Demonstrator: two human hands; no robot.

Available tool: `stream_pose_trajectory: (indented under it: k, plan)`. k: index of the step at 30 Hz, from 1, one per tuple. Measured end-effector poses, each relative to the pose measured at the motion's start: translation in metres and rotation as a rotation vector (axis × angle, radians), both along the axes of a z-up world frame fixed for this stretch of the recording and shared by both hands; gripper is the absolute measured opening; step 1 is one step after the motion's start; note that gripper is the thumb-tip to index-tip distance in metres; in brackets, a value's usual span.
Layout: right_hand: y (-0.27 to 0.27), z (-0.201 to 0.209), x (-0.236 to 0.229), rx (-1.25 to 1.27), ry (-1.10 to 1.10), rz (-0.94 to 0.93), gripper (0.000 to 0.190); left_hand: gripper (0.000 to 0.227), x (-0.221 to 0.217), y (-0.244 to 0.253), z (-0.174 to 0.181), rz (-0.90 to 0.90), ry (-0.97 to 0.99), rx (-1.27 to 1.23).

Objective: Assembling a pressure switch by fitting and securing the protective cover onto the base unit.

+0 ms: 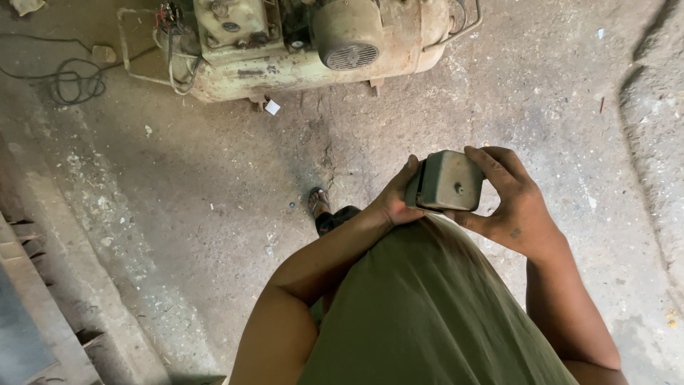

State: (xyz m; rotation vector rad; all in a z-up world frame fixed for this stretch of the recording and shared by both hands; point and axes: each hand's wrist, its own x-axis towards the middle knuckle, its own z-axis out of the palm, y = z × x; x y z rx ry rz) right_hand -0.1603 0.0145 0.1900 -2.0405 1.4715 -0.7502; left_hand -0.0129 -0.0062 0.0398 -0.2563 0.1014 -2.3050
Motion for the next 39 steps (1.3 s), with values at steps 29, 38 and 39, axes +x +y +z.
stream_pose_trajectory:
  k: [29, 38, 39]
  plan:
    - [0.012, -0.002, 0.004, 0.019, -0.019, 0.017, 0.093, 0.037, 0.010, 0.001, -0.011, -0.002, -0.035, -0.147]
    - [0.011, -0.003, 0.004, -0.021, -0.041, 0.044, 0.091, 0.037, 0.013, 0.006, -0.007, 0.028, -0.056, -0.169]
    - [0.011, -0.003, 0.004, -0.015, -0.053, 0.051, 0.091, 0.037, 0.014, 0.006, -0.003, 0.027, -0.055, -0.174]
